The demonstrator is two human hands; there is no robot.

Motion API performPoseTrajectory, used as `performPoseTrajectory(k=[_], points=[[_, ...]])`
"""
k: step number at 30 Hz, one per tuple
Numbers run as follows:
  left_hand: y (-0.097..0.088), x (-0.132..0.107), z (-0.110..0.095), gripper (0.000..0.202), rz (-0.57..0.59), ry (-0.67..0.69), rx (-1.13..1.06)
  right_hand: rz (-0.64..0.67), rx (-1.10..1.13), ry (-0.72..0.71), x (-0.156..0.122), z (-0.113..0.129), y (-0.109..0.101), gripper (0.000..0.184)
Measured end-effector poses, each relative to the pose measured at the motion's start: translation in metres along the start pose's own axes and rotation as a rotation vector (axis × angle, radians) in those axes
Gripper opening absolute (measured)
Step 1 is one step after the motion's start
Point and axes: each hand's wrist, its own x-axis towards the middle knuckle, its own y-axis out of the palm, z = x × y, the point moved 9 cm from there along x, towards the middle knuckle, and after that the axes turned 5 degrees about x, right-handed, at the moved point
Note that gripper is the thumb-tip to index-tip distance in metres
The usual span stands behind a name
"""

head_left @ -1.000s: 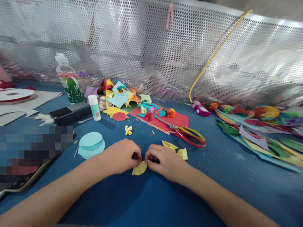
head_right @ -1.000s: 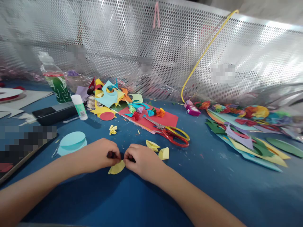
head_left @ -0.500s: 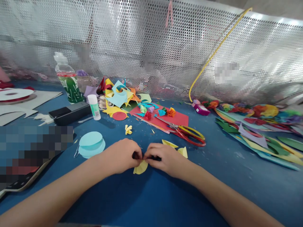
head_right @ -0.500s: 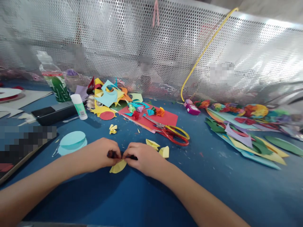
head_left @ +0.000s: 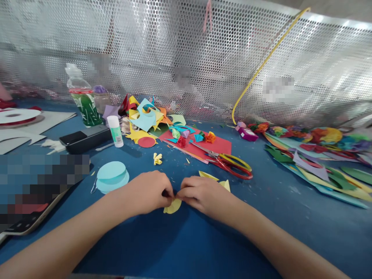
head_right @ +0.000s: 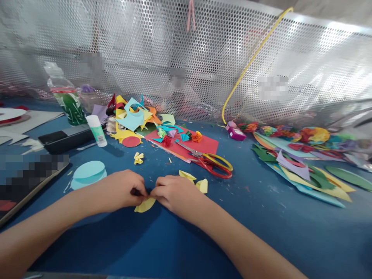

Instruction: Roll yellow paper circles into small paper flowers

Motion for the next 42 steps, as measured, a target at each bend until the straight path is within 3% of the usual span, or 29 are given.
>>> performPoseTrajectory(k=[8,14,18,23,26,29,34,42], points=[[-0.001,-0.007,0.004,0.02,0.043,-0.047,-0.084,0.08,-0.012,0.029,-0.005,0.0,-0.008,0.023],[0.0,-0.004,0.006,0.017,0.032,-0.068,-0.091,-0.019,0.109,0.164,-0.005,-0.012,-0.012,0.015],[0.002,-0.001,0.01,0.011,0.001,-0.098,-0.044,-0.013,0.143,0.147,0.0,-0.011,-0.001,0.012],[-0.003,0.002,0.003,0.017,-0.095,-0.046,0.01,-0.046,0.052,0.147,0.003,-0.005,-0.006,0.013],[-0.008,0.003,-0.001,0.022,-0.143,-0.034,-0.024,-0.163,0.041,0.174,0.0,-0.003,-0.023,0.009],[-0.019,0.002,-0.002,0.022,-0.236,-0.051,-0.065,-0.306,0.172,0.202,-0.005,-0.007,-0.038,0.006],[-0.036,-0.002,-0.004,0.018,-0.402,-0.043,-0.18,-0.447,0.452,0.226,-0.01,-0.02,-0.046,0.009],[-0.046,-0.009,-0.009,0.018,-0.514,0.013,-0.299,-0.502,0.481,0.184,-0.011,-0.022,-0.051,0.014]])
